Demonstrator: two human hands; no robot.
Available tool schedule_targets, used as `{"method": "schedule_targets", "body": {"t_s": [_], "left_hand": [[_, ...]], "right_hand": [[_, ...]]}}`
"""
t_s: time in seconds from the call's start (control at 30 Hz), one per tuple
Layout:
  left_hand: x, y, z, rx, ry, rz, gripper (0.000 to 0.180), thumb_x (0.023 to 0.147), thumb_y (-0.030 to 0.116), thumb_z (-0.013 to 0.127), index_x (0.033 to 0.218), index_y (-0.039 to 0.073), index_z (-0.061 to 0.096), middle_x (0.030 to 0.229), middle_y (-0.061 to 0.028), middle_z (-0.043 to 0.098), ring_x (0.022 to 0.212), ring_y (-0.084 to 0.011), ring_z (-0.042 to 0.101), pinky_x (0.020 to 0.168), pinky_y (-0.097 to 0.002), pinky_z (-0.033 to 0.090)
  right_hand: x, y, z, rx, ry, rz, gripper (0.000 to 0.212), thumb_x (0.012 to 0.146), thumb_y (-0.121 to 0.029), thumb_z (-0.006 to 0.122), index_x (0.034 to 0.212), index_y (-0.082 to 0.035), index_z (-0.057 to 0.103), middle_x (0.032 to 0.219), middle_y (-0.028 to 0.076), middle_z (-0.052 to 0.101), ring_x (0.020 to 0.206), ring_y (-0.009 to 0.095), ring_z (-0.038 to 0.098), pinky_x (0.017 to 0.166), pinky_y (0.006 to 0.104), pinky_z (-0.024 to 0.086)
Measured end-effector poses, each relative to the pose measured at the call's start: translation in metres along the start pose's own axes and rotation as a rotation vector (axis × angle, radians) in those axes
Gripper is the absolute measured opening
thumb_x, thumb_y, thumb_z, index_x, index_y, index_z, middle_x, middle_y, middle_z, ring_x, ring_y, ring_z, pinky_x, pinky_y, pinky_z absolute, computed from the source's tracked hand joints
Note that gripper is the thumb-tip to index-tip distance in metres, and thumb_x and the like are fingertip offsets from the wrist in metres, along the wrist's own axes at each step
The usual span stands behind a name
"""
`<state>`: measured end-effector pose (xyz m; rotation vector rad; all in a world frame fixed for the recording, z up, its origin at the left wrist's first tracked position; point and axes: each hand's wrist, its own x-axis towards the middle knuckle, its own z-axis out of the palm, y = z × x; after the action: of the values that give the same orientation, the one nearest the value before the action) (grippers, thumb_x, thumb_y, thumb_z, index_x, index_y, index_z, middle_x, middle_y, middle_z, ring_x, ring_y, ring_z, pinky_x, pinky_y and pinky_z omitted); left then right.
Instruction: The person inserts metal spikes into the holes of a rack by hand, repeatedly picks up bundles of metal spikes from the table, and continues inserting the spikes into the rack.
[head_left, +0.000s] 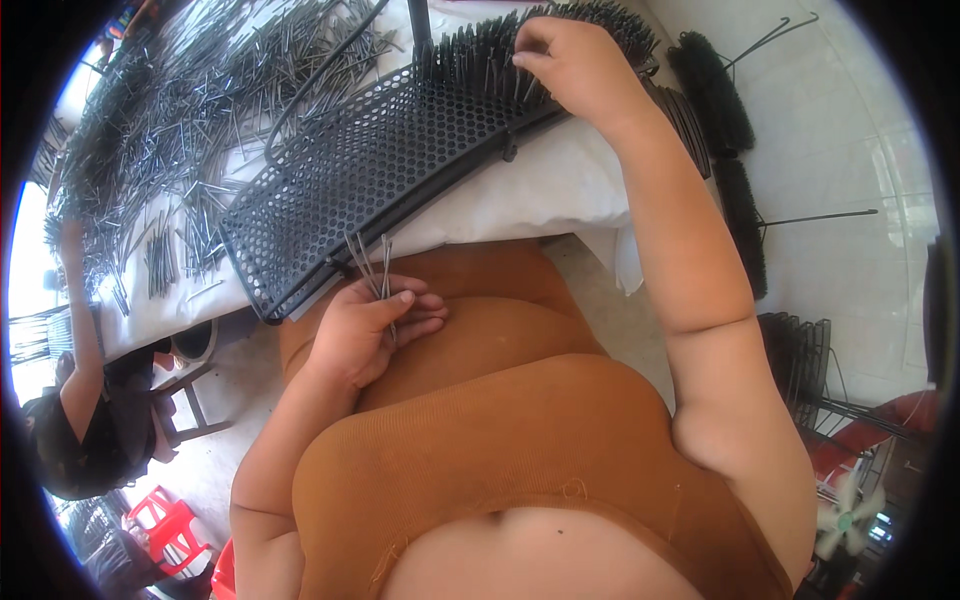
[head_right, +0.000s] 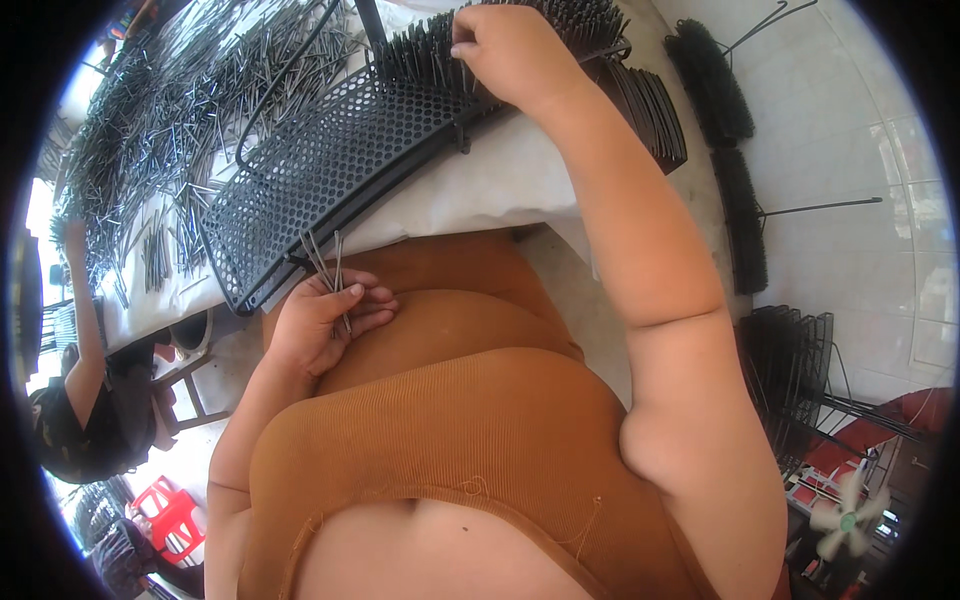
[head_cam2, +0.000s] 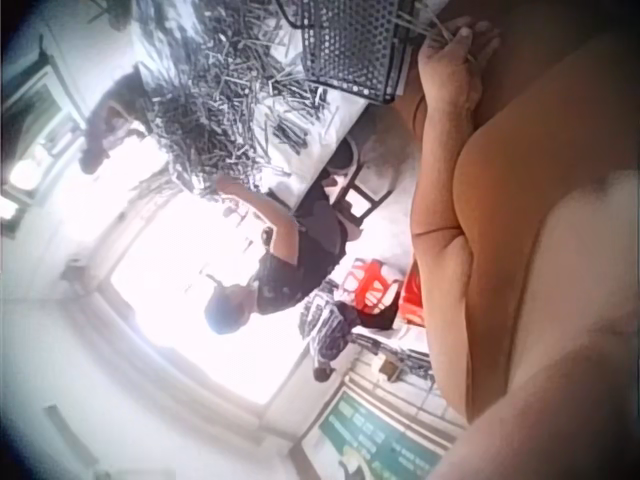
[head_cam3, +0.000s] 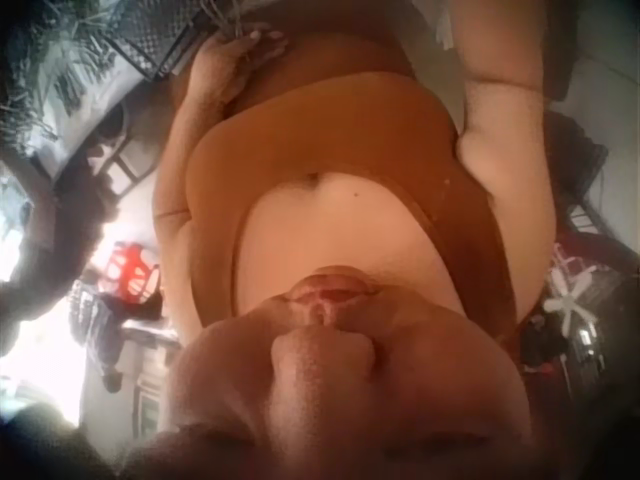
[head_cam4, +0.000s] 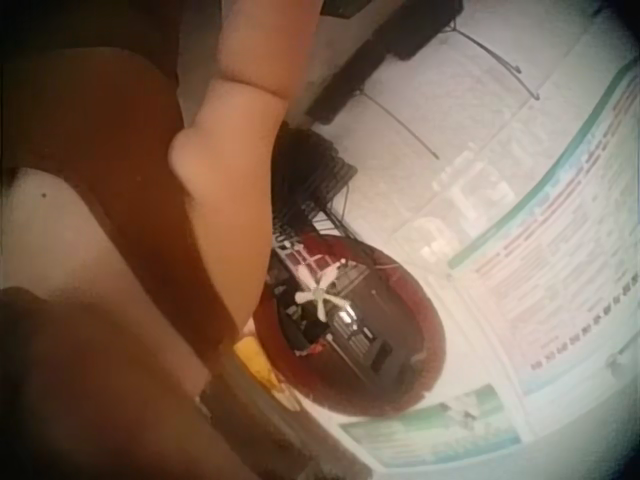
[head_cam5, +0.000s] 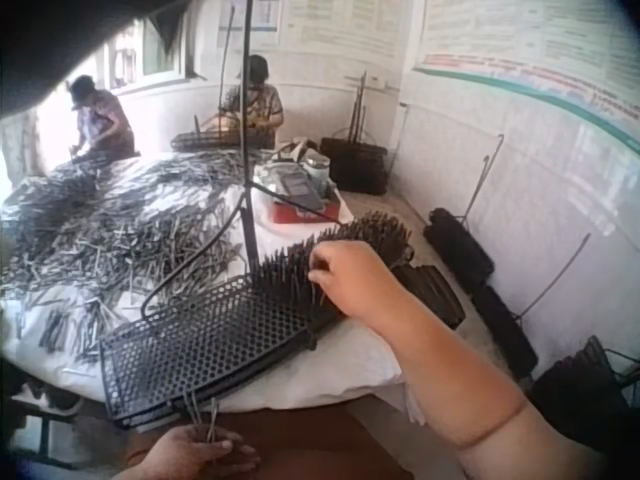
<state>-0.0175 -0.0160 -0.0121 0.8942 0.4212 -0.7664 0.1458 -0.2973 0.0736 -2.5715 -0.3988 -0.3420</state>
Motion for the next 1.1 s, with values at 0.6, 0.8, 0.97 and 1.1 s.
{"method": "schedule_targets", "body": {"t_s": [0.6,0.8,0.97,1.1], "left_hand": [[-0.013,0.001,0.004,-0.002,-0.124,0.178,0.022,0.103,0.027,0.045,0.113,0.010,0.052,0.067,0.0031,0.031,0.054,-0.0065,0.026,0.046,-0.0195,0.022],[-0.013,-0.001,0.002,-0.023,-0.195,0.169,0.023,0.102,0.027,0.046,0.116,0.009,0.051,0.075,0.0022,0.039,0.057,-0.0060,0.031,0.048,-0.0184,0.024],[-0.018,0.003,0.001,0.066,-0.268,0.133,0.026,0.103,0.027,0.044,0.115,0.006,0.053,0.079,0.0011,0.043,0.059,-0.0056,0.033,0.049,-0.0179,0.025],[-0.018,0.002,0.000,0.063,-0.252,0.106,0.024,0.103,0.026,0.045,0.113,0.006,0.054,0.079,0.0009,0.044,0.058,-0.0056,0.033,0.048,-0.0180,0.025]], "right_hand": [[-0.062,-0.050,0.049,0.718,-0.112,0.031,0.026,0.084,-0.005,0.071,0.109,-0.005,0.065,0.093,0.004,0.069,0.081,0.007,0.062,0.070,0.0226,0.050],[-0.099,-0.102,0.080,1.208,-0.480,0.138,0.043,0.086,0.001,0.067,0.127,-0.005,0.057,0.095,0.004,0.065,0.088,0.009,0.062,0.076,0.0230,0.051],[-0.092,-0.104,0.079,1.243,-0.443,0.203,0.024,0.087,0.001,0.066,0.111,0.000,0.063,0.089,0.002,0.065,0.083,0.008,0.062,0.072,0.0213,0.051],[-0.090,-0.103,0.076,1.160,-0.502,0.183,0.021,0.086,0.001,0.067,0.107,0.000,0.065,0.087,0.002,0.066,0.081,0.008,0.062,0.071,0.0212,0.051]]}}
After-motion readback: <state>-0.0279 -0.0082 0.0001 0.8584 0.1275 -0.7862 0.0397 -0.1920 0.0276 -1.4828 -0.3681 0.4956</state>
